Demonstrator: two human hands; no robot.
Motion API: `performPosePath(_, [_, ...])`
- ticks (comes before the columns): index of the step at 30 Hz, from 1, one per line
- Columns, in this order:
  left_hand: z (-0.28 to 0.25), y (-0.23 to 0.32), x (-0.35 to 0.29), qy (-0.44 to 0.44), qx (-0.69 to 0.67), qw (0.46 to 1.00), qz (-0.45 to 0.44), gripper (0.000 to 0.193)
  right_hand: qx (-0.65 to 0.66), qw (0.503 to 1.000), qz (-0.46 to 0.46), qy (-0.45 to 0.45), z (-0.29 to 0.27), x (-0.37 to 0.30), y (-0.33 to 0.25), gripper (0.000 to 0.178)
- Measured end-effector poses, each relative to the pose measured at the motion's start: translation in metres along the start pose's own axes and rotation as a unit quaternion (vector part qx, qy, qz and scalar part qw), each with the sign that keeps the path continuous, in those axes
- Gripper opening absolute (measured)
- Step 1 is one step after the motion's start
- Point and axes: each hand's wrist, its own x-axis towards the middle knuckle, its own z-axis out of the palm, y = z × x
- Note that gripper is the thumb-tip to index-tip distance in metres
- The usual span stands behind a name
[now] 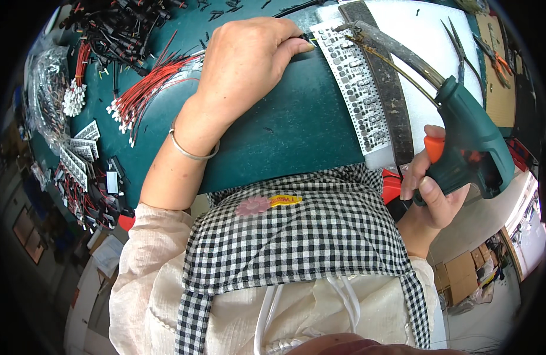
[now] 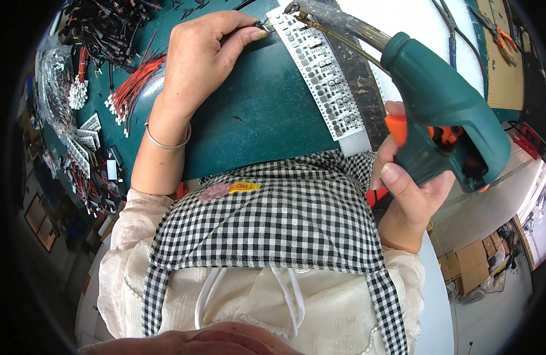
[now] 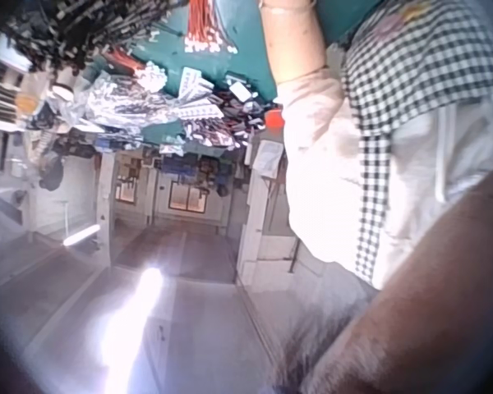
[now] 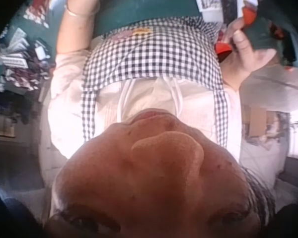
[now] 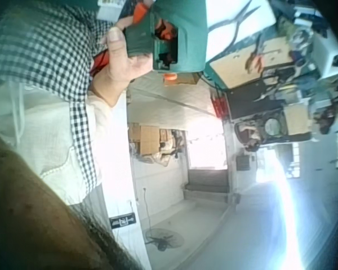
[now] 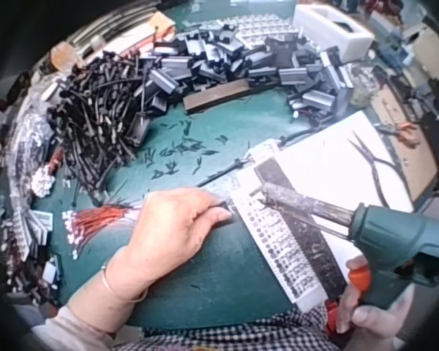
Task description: The person uses a soldering iron to attach wires to a circuit board. They repeatedly pick up individual wires, position them on the board, and apply heat to secure the connections. The person works methodically through a batch of wires, placing completed units on the table.
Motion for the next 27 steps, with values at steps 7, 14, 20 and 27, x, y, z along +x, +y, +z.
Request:
performPosePath(7, [0.010,0.000,-0.004,-0.040,-0.111,0.985,-0.129,0.015,0.021,1.000,0.005,-0.002,-0.006,-0.001,0.001,0.070])
performPosePath(14, [0.022,0.014,-0.009,0.070,-0.028,0.996,-0.054,0.015,0.016,1.000,-0.001,-0.003,-0.007,-0.007,0.003,0.072])
performPosePath(20, [0.024,0.013,-0.009,0.075,0.041,0.995,-0.043,0.017,0.017,1.000,-0.008,-0.011,-0.005,-0.014,0.009,0.067])
performPosePath(27, [0.026,0.014,-0.010,0.097,0.063,0.992,-0.040,0.018,-0.002,0.999,-0.015,-0.037,-0.002,-0.016,0.012,0.060])
